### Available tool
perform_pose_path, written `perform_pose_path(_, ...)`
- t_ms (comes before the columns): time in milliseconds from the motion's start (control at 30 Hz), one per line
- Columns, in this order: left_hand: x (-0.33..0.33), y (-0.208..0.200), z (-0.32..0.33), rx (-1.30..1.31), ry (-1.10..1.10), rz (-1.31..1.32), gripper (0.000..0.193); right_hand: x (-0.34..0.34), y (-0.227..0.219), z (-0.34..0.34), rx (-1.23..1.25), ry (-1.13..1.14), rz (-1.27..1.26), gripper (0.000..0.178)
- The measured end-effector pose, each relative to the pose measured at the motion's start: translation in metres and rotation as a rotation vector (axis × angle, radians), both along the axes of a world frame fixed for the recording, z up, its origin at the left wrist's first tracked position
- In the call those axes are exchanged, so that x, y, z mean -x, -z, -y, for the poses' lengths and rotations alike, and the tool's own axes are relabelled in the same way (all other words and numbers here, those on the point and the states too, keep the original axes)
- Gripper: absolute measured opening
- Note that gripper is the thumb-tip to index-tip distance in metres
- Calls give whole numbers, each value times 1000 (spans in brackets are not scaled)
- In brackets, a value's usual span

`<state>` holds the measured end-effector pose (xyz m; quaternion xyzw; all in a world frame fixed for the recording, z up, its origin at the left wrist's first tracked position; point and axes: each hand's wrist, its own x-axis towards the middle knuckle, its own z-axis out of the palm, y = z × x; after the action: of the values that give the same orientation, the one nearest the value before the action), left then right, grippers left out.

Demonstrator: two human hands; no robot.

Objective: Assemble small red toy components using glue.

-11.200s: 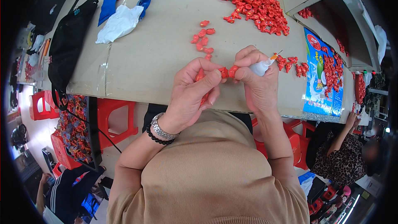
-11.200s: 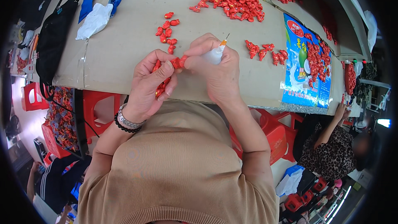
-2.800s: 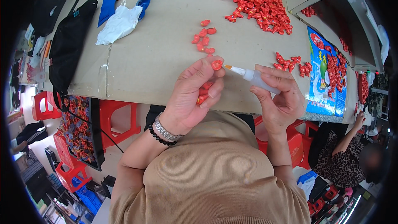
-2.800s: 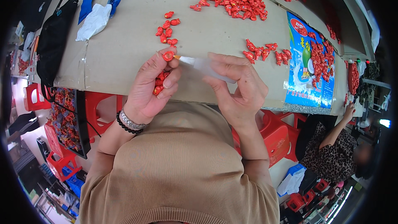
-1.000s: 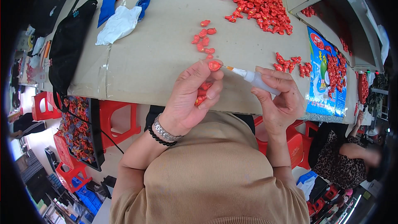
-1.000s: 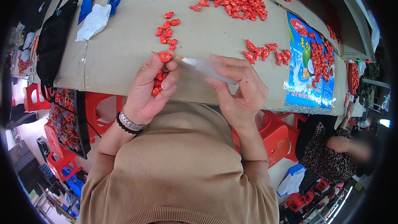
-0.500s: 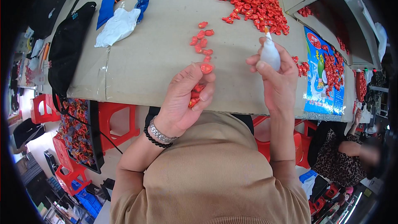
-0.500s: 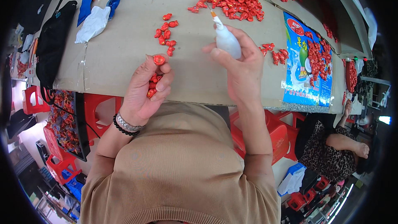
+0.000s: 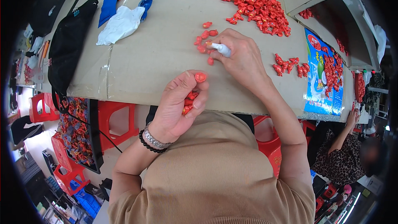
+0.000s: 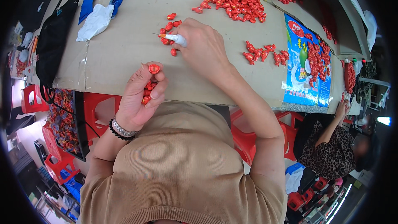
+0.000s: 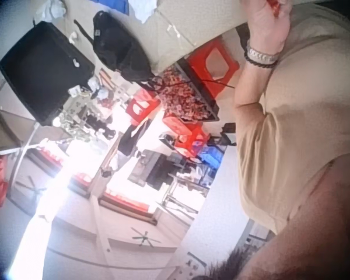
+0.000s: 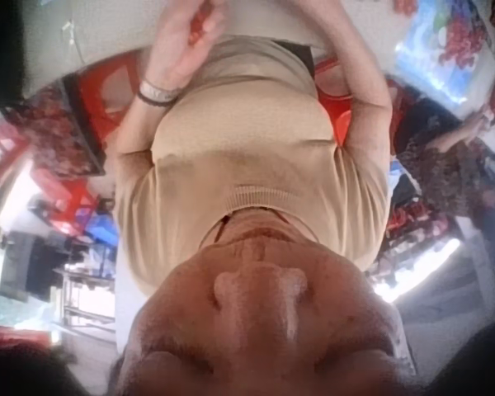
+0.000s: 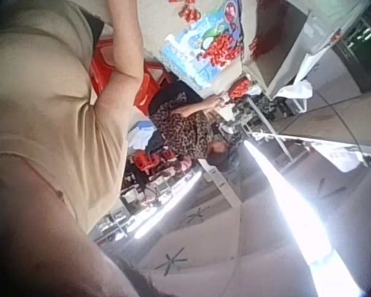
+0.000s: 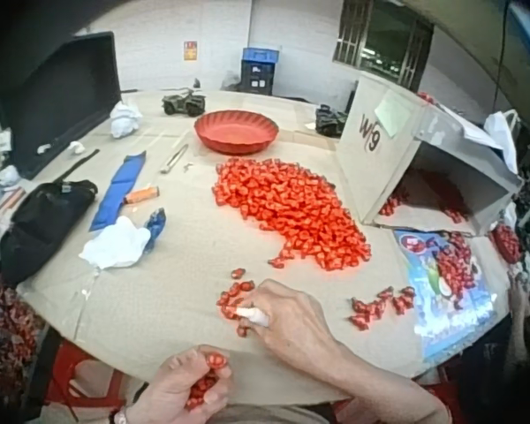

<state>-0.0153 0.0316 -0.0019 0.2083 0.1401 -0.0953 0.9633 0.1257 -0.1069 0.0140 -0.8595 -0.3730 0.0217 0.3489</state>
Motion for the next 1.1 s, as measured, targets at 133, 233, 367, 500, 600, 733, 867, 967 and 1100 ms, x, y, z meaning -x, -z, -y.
perform_pose_path(133,-2,-2,1,1,-17,-10,29,2,-1,1,60,-5,56,14)
perform_pose_path(233,-4,-3,2,4,-6,-7,29,5,3,7,10,-13,76,13)
perform_pose_path(367,-4,-1,4,27,4,21,28,6,6,8,-17,-19,107,14)
perform_pose_path(500,-5,-7,6,27,-12,-25,29,11,5,3,-77,-4,84,11)
perform_pose_path(600,-4,-6,6,41,-25,-35,29,16,3,9,-12,17,100,10)
perform_pose_path(733,-4,-2,5,36,-12,9,30,17,1,25,23,61,133,10)
perform_pose_path(867,-7,-3,9,-30,-22,-2,29,14,-1,35,50,96,32,16)
perform_pose_path(967,-11,-4,12,-80,-45,-15,24,19,-15,36,-169,169,-385,14)
perform_pose_path(1100,-13,-7,18,-182,-76,-42,21,35,-33,34,-534,196,-788,14)
